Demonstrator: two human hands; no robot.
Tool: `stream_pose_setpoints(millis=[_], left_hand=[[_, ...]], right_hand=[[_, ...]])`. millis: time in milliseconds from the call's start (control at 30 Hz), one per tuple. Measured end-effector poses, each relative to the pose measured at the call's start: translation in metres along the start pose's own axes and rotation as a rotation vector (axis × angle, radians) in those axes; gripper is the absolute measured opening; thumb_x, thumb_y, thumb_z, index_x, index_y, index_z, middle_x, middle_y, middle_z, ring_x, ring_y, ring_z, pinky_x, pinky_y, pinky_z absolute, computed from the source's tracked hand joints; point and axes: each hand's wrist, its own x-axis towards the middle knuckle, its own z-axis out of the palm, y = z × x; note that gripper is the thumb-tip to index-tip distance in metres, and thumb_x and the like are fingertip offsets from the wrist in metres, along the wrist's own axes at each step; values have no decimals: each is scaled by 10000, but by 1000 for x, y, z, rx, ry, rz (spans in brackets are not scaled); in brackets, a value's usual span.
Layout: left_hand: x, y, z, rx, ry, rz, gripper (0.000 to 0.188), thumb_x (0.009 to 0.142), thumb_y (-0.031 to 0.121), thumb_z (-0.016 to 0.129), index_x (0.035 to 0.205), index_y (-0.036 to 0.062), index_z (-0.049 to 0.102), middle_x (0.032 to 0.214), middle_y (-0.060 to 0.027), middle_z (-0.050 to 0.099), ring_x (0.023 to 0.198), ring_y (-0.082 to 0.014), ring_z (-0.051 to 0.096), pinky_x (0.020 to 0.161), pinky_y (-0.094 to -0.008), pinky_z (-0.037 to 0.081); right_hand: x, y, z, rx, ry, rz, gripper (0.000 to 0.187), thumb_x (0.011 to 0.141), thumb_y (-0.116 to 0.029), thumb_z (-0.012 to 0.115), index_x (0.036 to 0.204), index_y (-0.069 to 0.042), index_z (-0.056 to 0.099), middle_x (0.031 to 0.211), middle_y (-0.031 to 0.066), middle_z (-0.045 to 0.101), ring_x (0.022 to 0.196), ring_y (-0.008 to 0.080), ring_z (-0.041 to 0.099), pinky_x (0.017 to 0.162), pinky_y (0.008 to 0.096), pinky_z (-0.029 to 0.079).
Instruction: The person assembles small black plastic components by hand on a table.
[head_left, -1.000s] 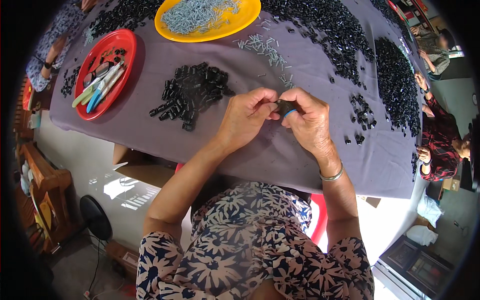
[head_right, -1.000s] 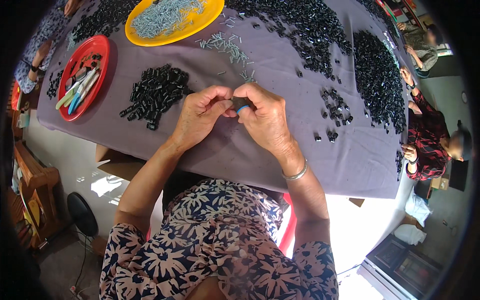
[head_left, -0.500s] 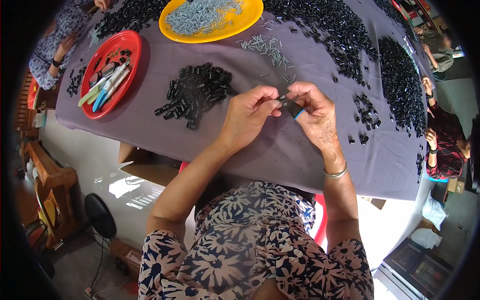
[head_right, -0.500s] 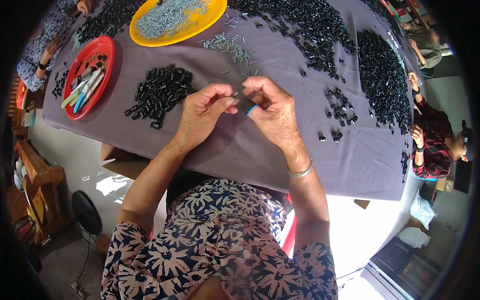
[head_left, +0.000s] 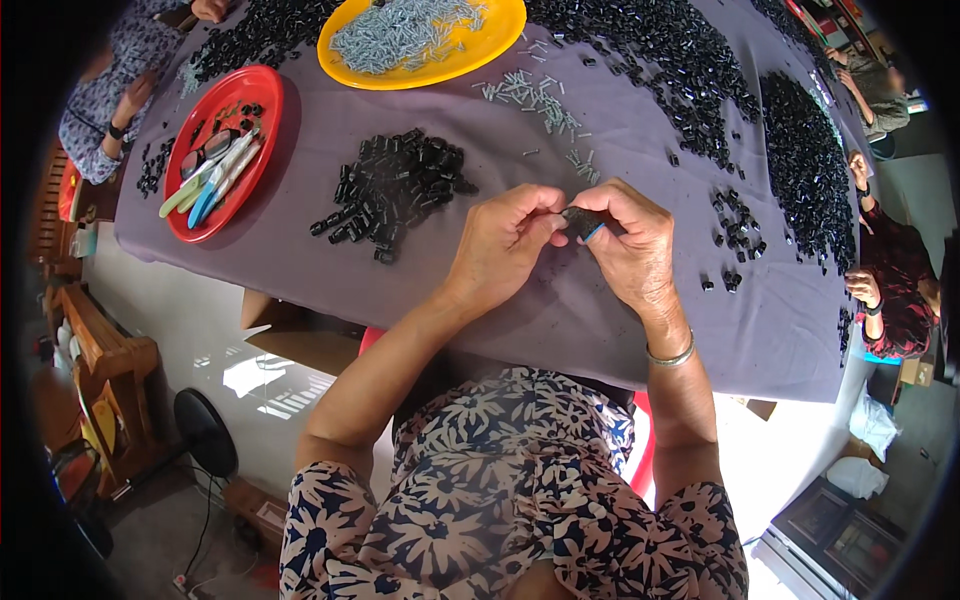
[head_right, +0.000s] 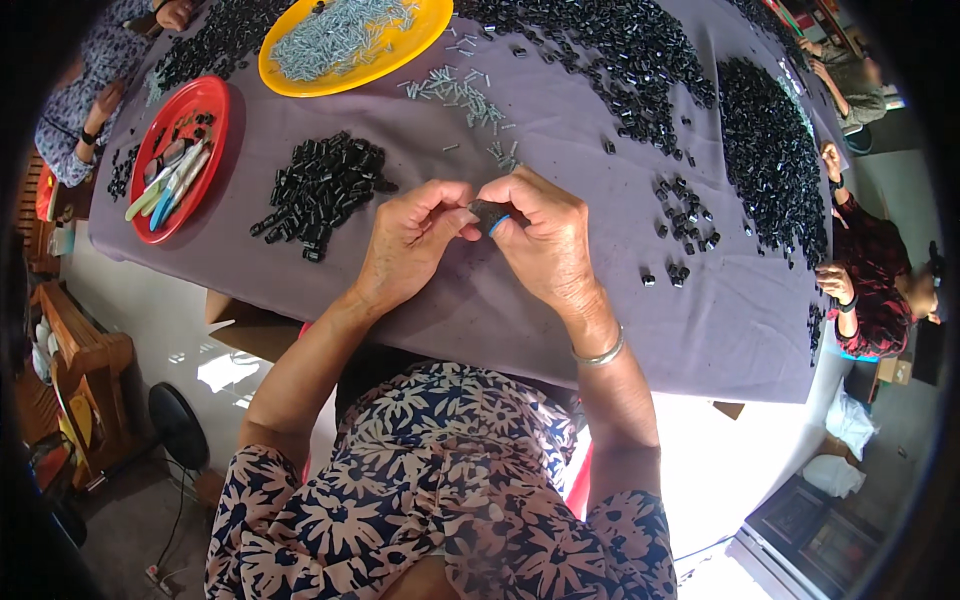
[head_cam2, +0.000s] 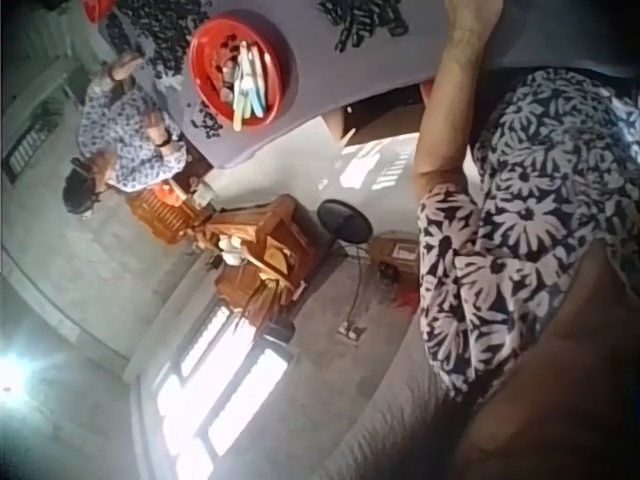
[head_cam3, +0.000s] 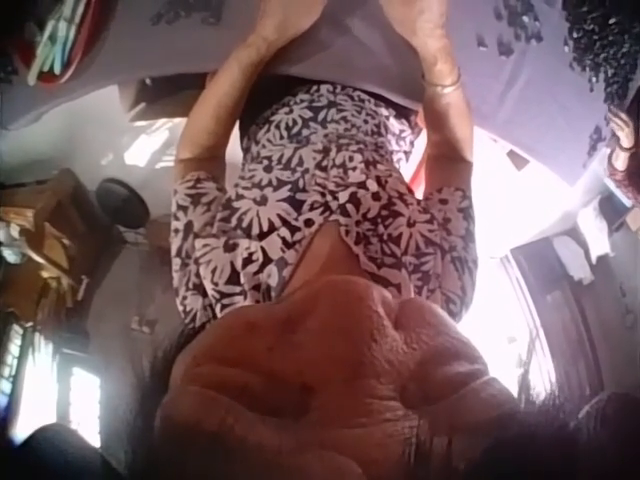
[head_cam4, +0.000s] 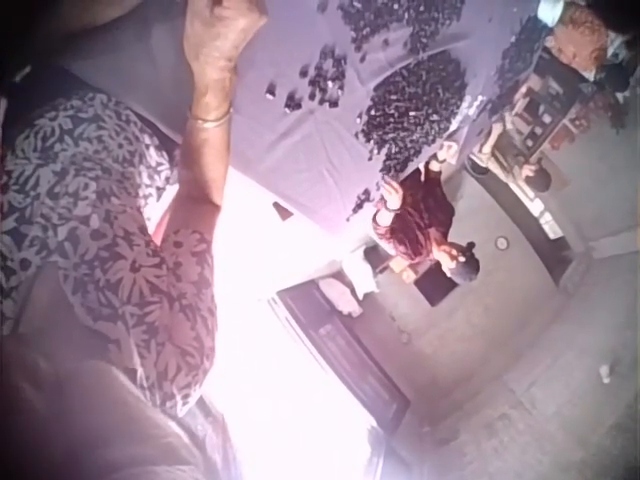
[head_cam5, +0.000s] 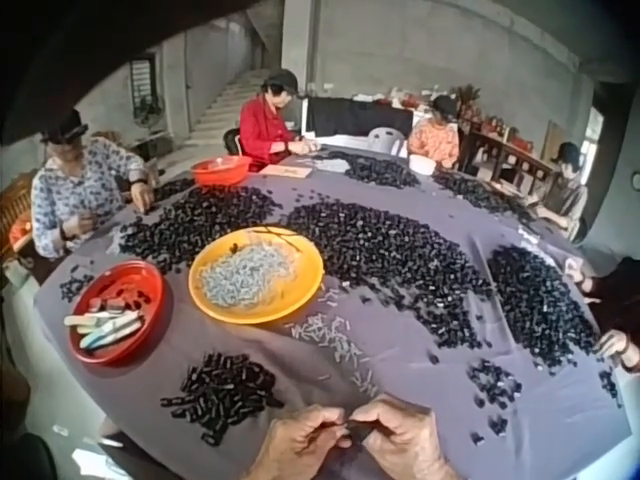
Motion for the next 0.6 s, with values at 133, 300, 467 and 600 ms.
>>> stream_pose_setpoints(millis=[133, 300, 467, 600], left_hand=[[2, -3, 0, -18, -11, 14, 151, 939, -58, 566, 1077, -23, 617, 885, -66, 682, 810, -130, 699, 733, -264, 560], [-1, 5, 3, -118, 9, -83, 187, 907, -52, 605, 1089, -27, 642, 876, -66, 687, 792, -126, 692, 724, -262, 554], [0, 2, -9, 43, -32, -68, 170, 879, -28, 705, 1047, -10, 688, 912, -14, 646, 817, -76, 624, 742, -220, 512], [4, 13, -18, 187, -32, 135, 148, 846, -24, 746, 981, 33, 723, 853, 24, 594, 746, -51, 500, 654, -207, 406]], right_hand=[[2, -7, 4, 117, 20, 89, 104, 847, 98, 674, 871, -3, 663, 806, 17, 635, 702, 74, 621, 608, 228, 504], [-3, 0, 6, 46, 50, 71, 134, 832, 120, 670, 877, -7, 665, 806, 9, 635, 713, 78, 621, 620, 229, 504], [-2, -3, -2, 17, -71, 30, 193, 816, 133, 662, 950, -7, 671, 853, 5, 644, 776, 90, 614, 698, 230, 506], [5, -5, -35, 243, 130, 124, 196, 862, 87, 612, 1009, -26, 674, 892, -7, 673, 769, 40, 610, 651, 215, 509]])
